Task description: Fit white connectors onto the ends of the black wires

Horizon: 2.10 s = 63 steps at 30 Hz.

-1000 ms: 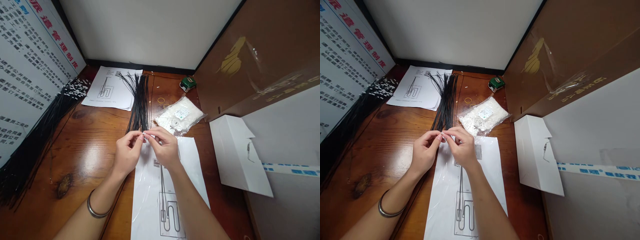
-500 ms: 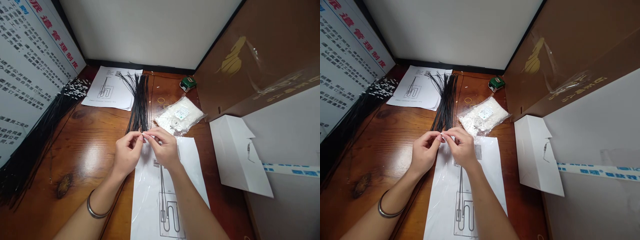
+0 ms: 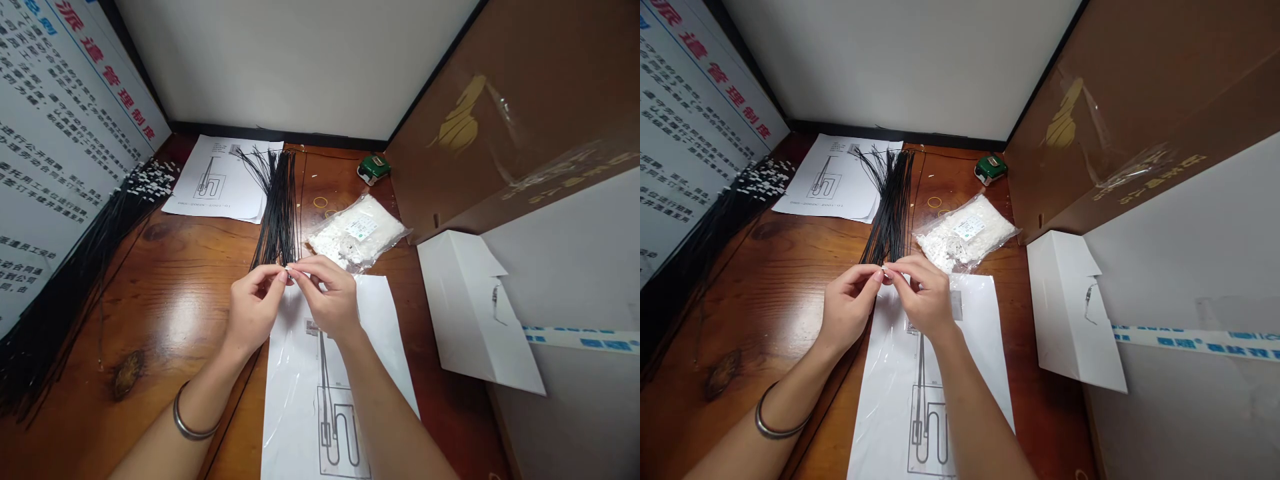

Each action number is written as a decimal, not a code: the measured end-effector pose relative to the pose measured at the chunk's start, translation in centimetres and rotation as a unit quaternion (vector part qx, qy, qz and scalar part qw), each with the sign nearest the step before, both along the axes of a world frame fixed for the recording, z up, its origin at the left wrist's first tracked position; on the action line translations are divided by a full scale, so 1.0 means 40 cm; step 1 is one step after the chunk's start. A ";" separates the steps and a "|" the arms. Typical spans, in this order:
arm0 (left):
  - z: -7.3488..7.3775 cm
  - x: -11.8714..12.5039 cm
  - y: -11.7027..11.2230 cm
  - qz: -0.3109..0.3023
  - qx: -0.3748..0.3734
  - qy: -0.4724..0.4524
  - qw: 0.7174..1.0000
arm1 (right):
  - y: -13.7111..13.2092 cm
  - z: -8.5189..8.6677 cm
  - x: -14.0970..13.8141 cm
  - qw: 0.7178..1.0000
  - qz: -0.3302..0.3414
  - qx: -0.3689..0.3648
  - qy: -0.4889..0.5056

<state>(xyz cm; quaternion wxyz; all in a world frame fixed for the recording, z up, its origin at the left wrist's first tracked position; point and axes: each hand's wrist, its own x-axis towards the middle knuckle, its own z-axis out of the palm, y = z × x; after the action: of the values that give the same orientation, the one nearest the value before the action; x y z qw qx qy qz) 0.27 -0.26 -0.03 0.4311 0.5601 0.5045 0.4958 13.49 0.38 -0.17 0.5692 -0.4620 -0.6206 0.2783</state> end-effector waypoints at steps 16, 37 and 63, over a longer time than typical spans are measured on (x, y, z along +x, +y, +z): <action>0.007 -0.002 0.004 0.001 -0.010 -0.018 1.000 | 0.001 -0.016 0.004 0.996 0.004 0.073 -0.052; 0.008 0.001 -0.003 0.020 0.023 -0.006 1.000 | 0.002 -0.021 -0.002 0.992 -0.017 0.104 -0.064; -0.007 -0.002 0.002 0.153 0.184 -0.029 0.971 | 0.001 -0.009 -0.005 0.993 -0.088 0.078 0.009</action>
<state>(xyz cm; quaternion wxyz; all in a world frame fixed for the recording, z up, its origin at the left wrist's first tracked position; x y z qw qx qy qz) 0.19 -0.20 -0.32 0.2543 0.5316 0.4713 0.6562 13.27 0.43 -0.55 0.6313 -0.4664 -0.5924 0.1817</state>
